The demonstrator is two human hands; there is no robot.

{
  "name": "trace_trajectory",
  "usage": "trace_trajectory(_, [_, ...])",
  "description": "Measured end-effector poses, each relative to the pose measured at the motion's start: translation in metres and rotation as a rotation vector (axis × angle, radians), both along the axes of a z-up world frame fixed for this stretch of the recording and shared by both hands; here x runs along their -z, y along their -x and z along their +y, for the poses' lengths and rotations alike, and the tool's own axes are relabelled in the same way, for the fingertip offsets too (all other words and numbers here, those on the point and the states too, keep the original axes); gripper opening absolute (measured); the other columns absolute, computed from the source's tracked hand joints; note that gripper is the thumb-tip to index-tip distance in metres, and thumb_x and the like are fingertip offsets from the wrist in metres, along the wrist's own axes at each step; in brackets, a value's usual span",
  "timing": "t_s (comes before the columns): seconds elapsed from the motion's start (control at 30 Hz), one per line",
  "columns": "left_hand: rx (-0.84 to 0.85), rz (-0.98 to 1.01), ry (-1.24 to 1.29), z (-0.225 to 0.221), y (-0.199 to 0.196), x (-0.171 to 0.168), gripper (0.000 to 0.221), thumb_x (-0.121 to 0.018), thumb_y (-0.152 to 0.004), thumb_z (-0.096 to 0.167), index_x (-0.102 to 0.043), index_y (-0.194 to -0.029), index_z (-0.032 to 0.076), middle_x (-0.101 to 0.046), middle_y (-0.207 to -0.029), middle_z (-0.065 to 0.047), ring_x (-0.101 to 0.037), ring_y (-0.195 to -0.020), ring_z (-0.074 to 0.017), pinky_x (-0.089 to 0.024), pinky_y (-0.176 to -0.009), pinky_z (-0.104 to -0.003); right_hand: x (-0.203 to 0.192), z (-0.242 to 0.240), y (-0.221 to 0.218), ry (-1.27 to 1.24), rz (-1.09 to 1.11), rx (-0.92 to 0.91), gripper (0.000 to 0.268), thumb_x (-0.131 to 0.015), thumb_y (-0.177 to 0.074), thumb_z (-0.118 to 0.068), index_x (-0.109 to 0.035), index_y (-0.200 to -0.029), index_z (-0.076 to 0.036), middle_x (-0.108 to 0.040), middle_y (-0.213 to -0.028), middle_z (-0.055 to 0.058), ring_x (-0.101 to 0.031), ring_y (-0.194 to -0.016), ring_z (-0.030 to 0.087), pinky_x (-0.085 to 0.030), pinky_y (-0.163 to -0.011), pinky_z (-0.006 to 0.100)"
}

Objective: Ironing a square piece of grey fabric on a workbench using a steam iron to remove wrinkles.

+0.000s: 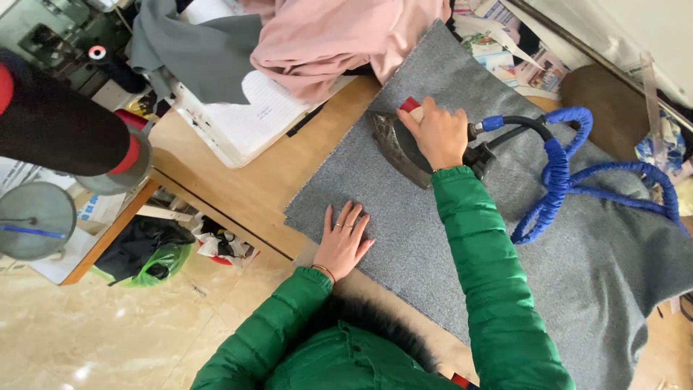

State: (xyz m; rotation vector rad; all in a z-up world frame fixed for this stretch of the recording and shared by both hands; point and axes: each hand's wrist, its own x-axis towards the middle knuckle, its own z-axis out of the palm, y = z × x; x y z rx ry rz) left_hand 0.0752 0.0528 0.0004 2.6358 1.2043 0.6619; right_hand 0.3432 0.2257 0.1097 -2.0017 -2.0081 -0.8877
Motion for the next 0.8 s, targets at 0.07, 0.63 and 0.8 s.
trace_trajectory(0.07, [-0.001, 0.002, -0.003, 0.001, 0.001, -0.001, 0.053, -0.054, -0.101, 0.048, -0.053, -0.141, 0.012, -0.043, -0.153, -0.016, -0.033, -0.15, -0.0355, -0.018, -0.12, -0.068, -0.003, 0.0, 0.003, 0.006, 0.004, 0.002, 0.066, -0.052, -0.099, -0.083, -0.057, -0.081, -0.02, -0.066, -0.054, 0.007, -0.07, -0.052, 0.026, -0.046, -0.074, 0.038])
trace_trajectory(0.63, [-0.006, -0.022, -0.014, 0.0, 0.002, 0.001, 0.053, -0.053, -0.101, 0.049, -0.054, -0.14, 0.012, -0.045, -0.152, -0.016, -0.033, -0.15, -0.0342, -0.017, -0.121, -0.067, -0.016, -0.01, 0.016, 0.058, 0.052, 0.048, 0.058, -0.059, -0.099, -0.075, -0.067, -0.102, -0.017, -0.069, -0.059, 0.006, -0.07, -0.056, 0.025, -0.042, -0.078, 0.035])
trace_trajectory(0.8, [0.0, -0.038, -0.015, 0.001, 0.001, 0.003, 0.053, -0.054, -0.101, 0.048, -0.055, -0.139, 0.011, -0.044, -0.152, -0.016, -0.033, -0.15, -0.0351, -0.018, -0.121, -0.067, -0.018, -0.01, 0.017, 0.06, 0.047, 0.059, 0.058, -0.06, -0.099, -0.075, -0.067, -0.103, -0.017, -0.069, -0.06, 0.006, -0.07, -0.056, 0.025, -0.042, -0.078, 0.035])
